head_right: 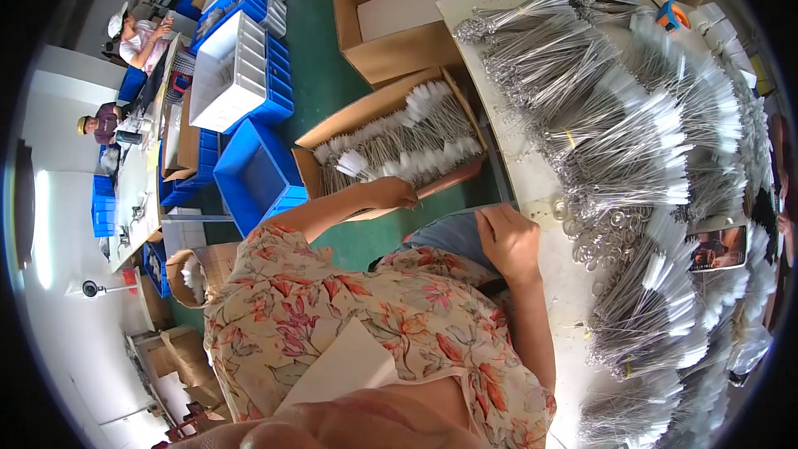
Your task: The recorder is assembling small white brushes onto metal rings and organizing them in stacks on a factory table.
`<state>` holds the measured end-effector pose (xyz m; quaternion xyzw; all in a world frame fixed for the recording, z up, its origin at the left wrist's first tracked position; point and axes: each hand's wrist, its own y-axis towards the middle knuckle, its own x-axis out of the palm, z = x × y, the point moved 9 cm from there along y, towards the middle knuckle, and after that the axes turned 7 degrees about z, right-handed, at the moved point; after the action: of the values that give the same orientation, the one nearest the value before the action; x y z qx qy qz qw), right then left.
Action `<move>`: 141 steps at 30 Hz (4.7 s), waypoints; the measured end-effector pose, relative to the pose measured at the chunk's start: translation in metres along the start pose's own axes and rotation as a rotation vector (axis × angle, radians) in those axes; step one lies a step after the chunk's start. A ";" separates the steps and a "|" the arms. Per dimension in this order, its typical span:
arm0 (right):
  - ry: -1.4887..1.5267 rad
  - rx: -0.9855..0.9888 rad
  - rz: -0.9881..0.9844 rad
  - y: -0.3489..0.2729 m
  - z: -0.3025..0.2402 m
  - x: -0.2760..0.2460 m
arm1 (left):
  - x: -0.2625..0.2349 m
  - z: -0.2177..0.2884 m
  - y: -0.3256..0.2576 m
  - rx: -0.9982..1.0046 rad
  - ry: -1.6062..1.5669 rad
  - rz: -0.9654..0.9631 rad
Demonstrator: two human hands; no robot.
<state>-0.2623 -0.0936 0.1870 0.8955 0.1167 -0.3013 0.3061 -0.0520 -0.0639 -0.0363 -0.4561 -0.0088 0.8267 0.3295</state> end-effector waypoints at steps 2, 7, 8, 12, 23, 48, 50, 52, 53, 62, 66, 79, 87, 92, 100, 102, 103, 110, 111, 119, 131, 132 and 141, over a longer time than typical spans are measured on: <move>0.035 0.013 -0.042 -0.007 -0.005 0.000 | 0.008 0.008 -0.003 0.056 -0.026 0.063; 0.257 0.299 -0.012 0.000 0.022 -0.009 | -0.007 0.025 0.027 0.170 -0.001 0.145; 0.298 0.331 0.026 0.000 0.025 -0.010 | -0.008 0.024 0.031 0.231 -0.018 0.189; 0.266 0.337 0.010 0.000 0.035 -0.008 | -0.026 0.012 0.042 0.288 -0.069 0.193; 0.330 0.437 -0.030 0.003 0.046 -0.008 | -0.110 -0.043 0.175 0.368 0.265 0.416; 0.541 0.285 -0.013 -0.005 0.047 -0.018 | -0.065 -0.061 0.188 0.168 0.029 0.218; 0.550 0.206 0.004 -0.004 0.028 -0.044 | -0.068 -0.035 0.147 -0.044 -0.089 -0.264; 0.493 0.132 0.047 -0.011 0.020 -0.080 | -0.118 0.101 0.123 -0.040 -0.313 -0.568; 0.491 0.127 0.068 -0.010 0.016 -0.101 | -0.146 0.157 0.111 -0.038 -0.457 -0.656; -0.044 0.477 0.508 -0.065 0.066 -0.332 | -0.318 0.315 0.363 0.191 -0.369 0.292; -0.335 0.717 0.628 -0.114 0.108 -0.423 | -0.303 0.274 0.454 -0.118 -0.229 0.342; -0.743 1.212 0.428 -0.144 0.319 -0.500 | -0.342 0.310 0.416 0.130 -0.875 0.778; -0.797 0.838 0.737 -0.112 0.277 -0.514 | -0.317 0.503 0.395 0.718 -0.294 0.392; -0.571 0.626 1.072 -0.093 0.171 -0.578 | -0.212 0.492 0.450 0.285 -0.195 0.129; -0.848 1.078 0.723 -0.255 0.267 -0.561 | -0.170 0.429 0.505 0.254 0.087 0.198; -0.814 1.127 0.693 -0.264 0.270 -0.550 | -0.184 0.444 0.498 0.363 0.162 0.323; -0.810 1.148 0.659 -0.258 0.272 -0.545 | -0.191 0.441 0.501 0.362 0.166 0.331; -0.976 1.324 0.564 -0.247 0.283 -0.527 | -0.275 0.499 0.418 0.517 -0.603 0.565; -0.975 1.325 0.566 -0.248 0.280 -0.530 | -0.278 0.505 0.402 0.528 -0.672 0.504; -0.953 1.001 0.962 -0.260 0.232 -0.586 | -0.271 0.496 0.295 0.506 -0.556 0.470; -1.095 1.718 0.703 -0.412 0.217 -0.631 | -0.280 0.318 0.175 0.178 -1.154 0.387; -1.076 1.504 0.696 -0.494 0.229 -0.653 | -0.259 0.327 0.189 0.107 -1.263 0.301; -1.270 0.701 0.963 -0.357 0.140 -0.703 | -0.218 0.354 0.166 0.231 -1.050 0.282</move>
<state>-1.0242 0.0825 0.3572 0.5527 -0.5670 -0.6000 0.1143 -0.3300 -0.2128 0.2807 0.0595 -0.0199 0.9747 0.2147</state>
